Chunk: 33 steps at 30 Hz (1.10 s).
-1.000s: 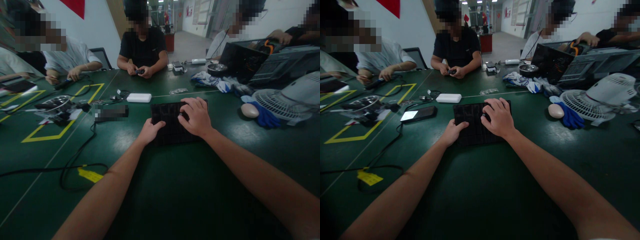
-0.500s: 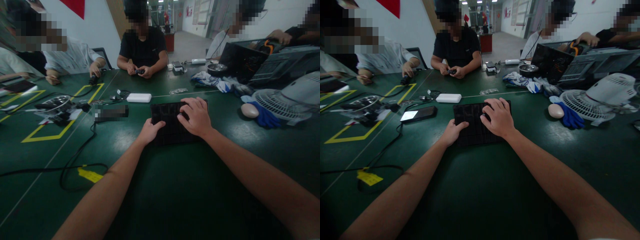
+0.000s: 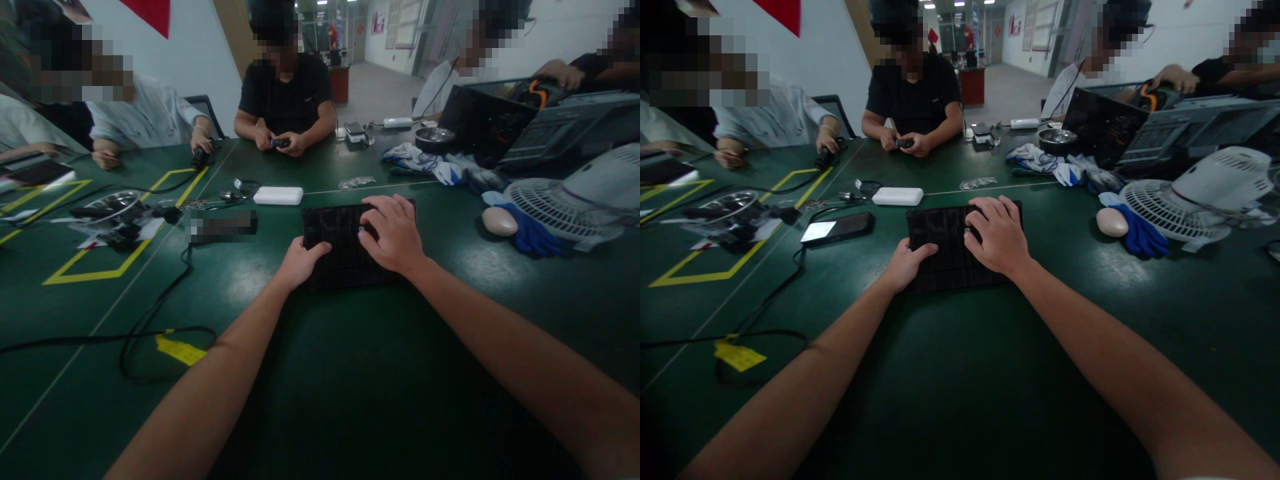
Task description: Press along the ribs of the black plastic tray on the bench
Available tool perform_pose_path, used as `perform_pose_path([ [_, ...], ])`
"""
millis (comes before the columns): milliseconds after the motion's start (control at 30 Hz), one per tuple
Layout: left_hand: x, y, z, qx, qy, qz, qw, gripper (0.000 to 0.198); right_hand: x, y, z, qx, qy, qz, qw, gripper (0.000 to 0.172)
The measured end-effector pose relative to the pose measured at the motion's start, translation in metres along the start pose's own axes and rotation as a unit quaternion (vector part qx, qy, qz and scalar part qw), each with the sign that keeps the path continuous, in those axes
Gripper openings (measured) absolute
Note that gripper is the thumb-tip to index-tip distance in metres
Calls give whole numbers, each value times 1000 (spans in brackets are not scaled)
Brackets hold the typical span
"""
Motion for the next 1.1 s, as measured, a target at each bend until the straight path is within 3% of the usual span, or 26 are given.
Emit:
perform_pose_path([
  [1100, 1, 0, 0, 2, -4, 3, 1000, 32, 0, -1, -1, -5, -1, -4, 1000, 13],
])
Point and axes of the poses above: each hand's wrist, its own z-axis towards the middle knuckle, its own x-axis out of the palm, y = z × x, the point moved 2 cm from there along z, towards the middle knuckle, and after that the axes turned 1 degree about -z, right-handed, at the moved point
